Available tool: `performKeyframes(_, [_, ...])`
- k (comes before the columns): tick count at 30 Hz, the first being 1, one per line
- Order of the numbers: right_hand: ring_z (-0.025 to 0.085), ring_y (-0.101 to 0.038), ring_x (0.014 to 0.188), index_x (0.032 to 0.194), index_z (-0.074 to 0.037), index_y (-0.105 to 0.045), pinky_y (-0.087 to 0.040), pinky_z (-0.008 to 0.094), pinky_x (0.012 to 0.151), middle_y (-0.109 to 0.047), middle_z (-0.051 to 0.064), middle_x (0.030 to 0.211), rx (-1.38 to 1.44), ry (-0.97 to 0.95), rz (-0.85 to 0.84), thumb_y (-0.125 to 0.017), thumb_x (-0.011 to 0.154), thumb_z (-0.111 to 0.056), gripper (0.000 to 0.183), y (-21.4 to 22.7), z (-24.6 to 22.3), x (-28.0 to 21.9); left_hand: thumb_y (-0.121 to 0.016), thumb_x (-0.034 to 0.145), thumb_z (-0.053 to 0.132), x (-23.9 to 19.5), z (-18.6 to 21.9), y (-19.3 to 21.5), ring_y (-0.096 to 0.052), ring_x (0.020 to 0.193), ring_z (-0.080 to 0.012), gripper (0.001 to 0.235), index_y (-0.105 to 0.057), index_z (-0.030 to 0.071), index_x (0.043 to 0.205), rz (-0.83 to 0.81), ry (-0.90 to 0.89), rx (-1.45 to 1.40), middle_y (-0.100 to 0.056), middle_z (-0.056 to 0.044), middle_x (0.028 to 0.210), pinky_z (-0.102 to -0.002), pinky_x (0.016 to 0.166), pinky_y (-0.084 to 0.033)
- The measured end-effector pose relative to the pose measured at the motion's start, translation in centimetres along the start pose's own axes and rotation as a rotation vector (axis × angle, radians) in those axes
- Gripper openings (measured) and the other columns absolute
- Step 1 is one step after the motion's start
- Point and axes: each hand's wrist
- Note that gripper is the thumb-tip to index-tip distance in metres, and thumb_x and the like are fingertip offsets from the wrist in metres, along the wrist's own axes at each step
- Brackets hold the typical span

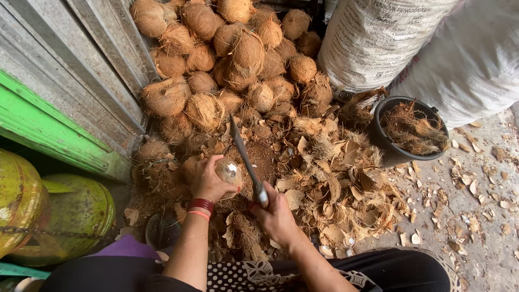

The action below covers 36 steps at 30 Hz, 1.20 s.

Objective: The person sits on the ground and uses a long metal tool to peel the husk off coconuts. They rotate each coconut while striking it with the tool to remove the fibrous outer layer, then place the peeled coconut into a green crate.

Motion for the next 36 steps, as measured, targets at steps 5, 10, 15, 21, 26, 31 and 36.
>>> performKeyframes(5, [0.015,-0.047,0.050,0.108,-0.013,-0.054,-0.041,0.029,0.039,-0.058,0.009,0.071,0.026,-0.559,-0.015,-0.045,0.095,0.002,0.022,-2.4,2.5,3.3,-0.098,0.043,0.022,-0.4,0.9,0.3,-0.056,0.123,-0.0321,0.106,-0.046,0.037,0.134,-0.062,0.014,0.076,-0.044,-0.007,0.137,-0.053,0.098,-0.058])
performKeyframes(10, [0.016,-0.046,0.049,0.090,-0.004,-0.057,-0.039,0.029,0.040,-0.056,0.008,0.067,0.125,-0.558,0.038,-0.058,0.088,0.003,0.008,-1.1,3.5,2.9,-0.103,0.040,0.021,-0.4,0.0,0.9,-0.051,0.126,-0.0330,0.110,-0.045,0.034,0.133,-0.018,-0.061,0.034,-0.043,-0.009,0.135,-0.053,0.107,-0.048])
performKeyframes(15, [0.014,-0.048,0.056,0.082,-0.005,-0.047,-0.047,0.029,0.048,-0.053,0.008,0.068,0.234,0.030,0.049,-0.062,0.085,0.004,0.018,-2.1,5.4,2.3,-0.102,0.043,0.020,0.4,-0.4,1.1,-0.050,0.130,-0.0337,0.107,-0.046,0.032,0.134,-0.044,-0.038,-0.060,-0.043,-0.010,0.136,-0.050,0.113,-0.046])
performKeyframes(21, [0.018,-0.046,0.051,0.096,-0.011,-0.056,-0.041,0.032,0.044,-0.059,0.010,0.072,0.355,-0.793,-0.007,-0.056,0.089,-0.003,0.011,-4.0,7.7,3.4,-0.102,0.040,0.016,-0.4,0.0,0.6,-0.050,0.132,-0.0327,0.107,-0.048,0.031,0.131,-0.017,-0.063,-0.028,-0.046,-0.010,0.139,-0.051,0.113,-0.045])
performKeyframes(26, [0.019,-0.052,0.051,0.104,0.002,-0.059,-0.047,0.035,0.044,-0.060,0.010,0.071,0.358,-0.656,0.006,-0.063,0.087,0.002,0.017,-1.8,6.6,3.7,-0.097,0.043,0.027,-0.5,-1.1,0.7,-0.056,0.133,-0.0307,0.104,-0.044,0.031,0.134,-0.029,0.150,-0.243,-0.057,-0.008,0.143,-0.052,0.111,-0.051])
performKeyframes(31, [0.013,-0.050,0.058,0.107,-0.004,-0.059,-0.046,0.030,0.048,-0.054,0.003,0.072,0.181,-0.282,0.059,-0.064,0.086,0.005,0.023,-0.4,2.5,3.0,-0.103,0.040,0.022,0.4,-1.6,-0.2,-0.042,0.139,-0.0332,0.109,-0.043,0.027,0.131,0.073,0.012,-0.367,-0.046,-0.010,0.148,-0.057,0.116,-0.033])
performKeyframes(36, [0.012,-0.044,0.056,0.097,-0.007,-0.053,-0.040,0.027,0.044,-0.052,0.003,0.068,0.121,-0.014,0.110,-0.055,0.093,0.004,0.012,-2.0,3.2,2.6,-0.102,0.033,0.023,1.6,-2.3,-0.9,-0.048,0.136,-0.0316,0.116,-0.042,0.028,0.131,-0.048,0.006,-0.341,-0.051,-0.008,0.142,-0.050,0.118,-0.040])
Point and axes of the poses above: each hand's wrist, its own x-axis towards the middle knuckle, its own y-axis out of the back of the hand, z = x × y
